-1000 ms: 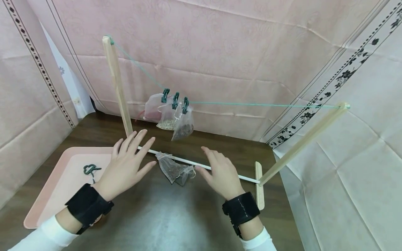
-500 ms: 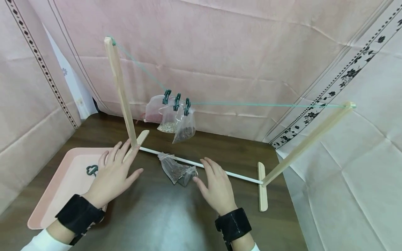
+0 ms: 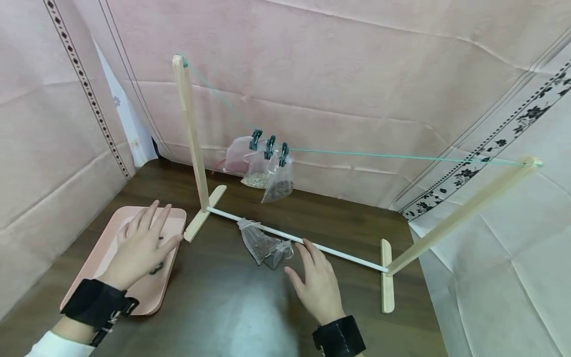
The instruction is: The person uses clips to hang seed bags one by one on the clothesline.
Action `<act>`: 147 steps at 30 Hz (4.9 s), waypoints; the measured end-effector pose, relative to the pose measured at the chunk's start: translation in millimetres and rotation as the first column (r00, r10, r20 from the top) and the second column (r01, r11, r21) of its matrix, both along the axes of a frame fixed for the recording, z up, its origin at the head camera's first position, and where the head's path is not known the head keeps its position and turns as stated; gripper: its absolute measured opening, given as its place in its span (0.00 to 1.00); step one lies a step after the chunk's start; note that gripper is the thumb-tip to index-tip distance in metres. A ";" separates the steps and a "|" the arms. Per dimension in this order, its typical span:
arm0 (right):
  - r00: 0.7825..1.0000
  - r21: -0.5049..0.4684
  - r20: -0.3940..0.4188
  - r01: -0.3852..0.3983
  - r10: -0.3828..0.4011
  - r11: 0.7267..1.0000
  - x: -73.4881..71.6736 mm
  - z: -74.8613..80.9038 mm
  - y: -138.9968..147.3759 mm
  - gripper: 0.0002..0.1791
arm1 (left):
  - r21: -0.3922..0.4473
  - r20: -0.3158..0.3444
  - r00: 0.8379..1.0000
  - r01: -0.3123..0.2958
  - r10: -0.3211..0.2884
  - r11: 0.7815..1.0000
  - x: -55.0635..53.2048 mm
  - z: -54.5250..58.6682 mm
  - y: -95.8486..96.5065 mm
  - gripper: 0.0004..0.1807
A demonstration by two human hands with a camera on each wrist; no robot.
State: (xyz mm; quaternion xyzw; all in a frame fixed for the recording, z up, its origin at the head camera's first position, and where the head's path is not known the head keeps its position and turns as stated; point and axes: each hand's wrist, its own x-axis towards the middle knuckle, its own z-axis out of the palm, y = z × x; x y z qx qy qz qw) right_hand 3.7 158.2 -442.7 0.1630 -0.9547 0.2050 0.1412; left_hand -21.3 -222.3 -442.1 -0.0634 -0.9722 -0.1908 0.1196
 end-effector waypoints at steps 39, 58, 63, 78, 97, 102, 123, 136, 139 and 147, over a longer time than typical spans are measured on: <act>0.880 -0.465 0.379 0.448 -0.286 0.763 32.5 -32.0 19.5 0.33 | 0.122 0.253 0.956 -0.184 0.149 0.975 12.8 -63.3 -34.4 0.34; 0.871 -0.533 0.355 0.486 -0.338 0.693 52.2 -64.1 3.2 0.29 | -0.031 0.405 0.890 -0.215 0.209 0.976 9.1 -64.9 -31.2 0.24; 0.870 -0.526 0.366 0.485 -0.329 0.699 54.5 -67.6 1.0 0.27 | -0.075 0.414 0.889 -0.182 0.197 0.980 7.2 -65.8 -24.6 0.24; 0.815 -0.512 0.503 0.550 -0.289 0.660 53.2 -71.8 -8.9 0.36 | -0.164 0.348 0.924 -0.108 0.160 0.980 6.3 -70.3 -19.5 0.22; 0.790 -0.487 0.525 0.583 -0.316 0.650 60.0 -67.1 -2.2 0.37 | -0.171 0.194 0.970 -0.116 0.149 0.978 11.3 -82.8 -20.2 0.07; 0.802 -0.507 0.507 0.574 -0.316 0.644 63.7 -69.1 -0.2 0.36 | -0.172 0.187 0.969 -0.126 0.158 0.977 11.4 -80.3 -21.2 0.03; 0.814 -0.538 0.504 0.557 -0.288 0.633 55.8 -69.2 -15.6 0.36 | 0.157 0.219 0.975 -0.003 -0.032 0.988 11.7 -32.6 19.9 0.07; 0.832 -0.564 0.503 0.521 -0.233 0.641 47.0 -66.6 -37.6 0.33 | 0.245 0.159 0.976 0.105 -0.147 0.964 25.6 -37.1 98.8 0.06; 0.839 -0.570 0.491 0.515 -0.237 0.640 44.4 -65.8 -40.7 0.31 | 0.281 0.154 0.975 0.111 -0.159 0.953 25.7 -37.8 115.0 0.06; 0.876 -0.581 0.456 0.427 -0.157 0.692 39.5 -62.2 -61.6 0.30 | 0.332 0.159 0.969 0.129 -0.190 0.935 23.8 -30.9 137.9 0.12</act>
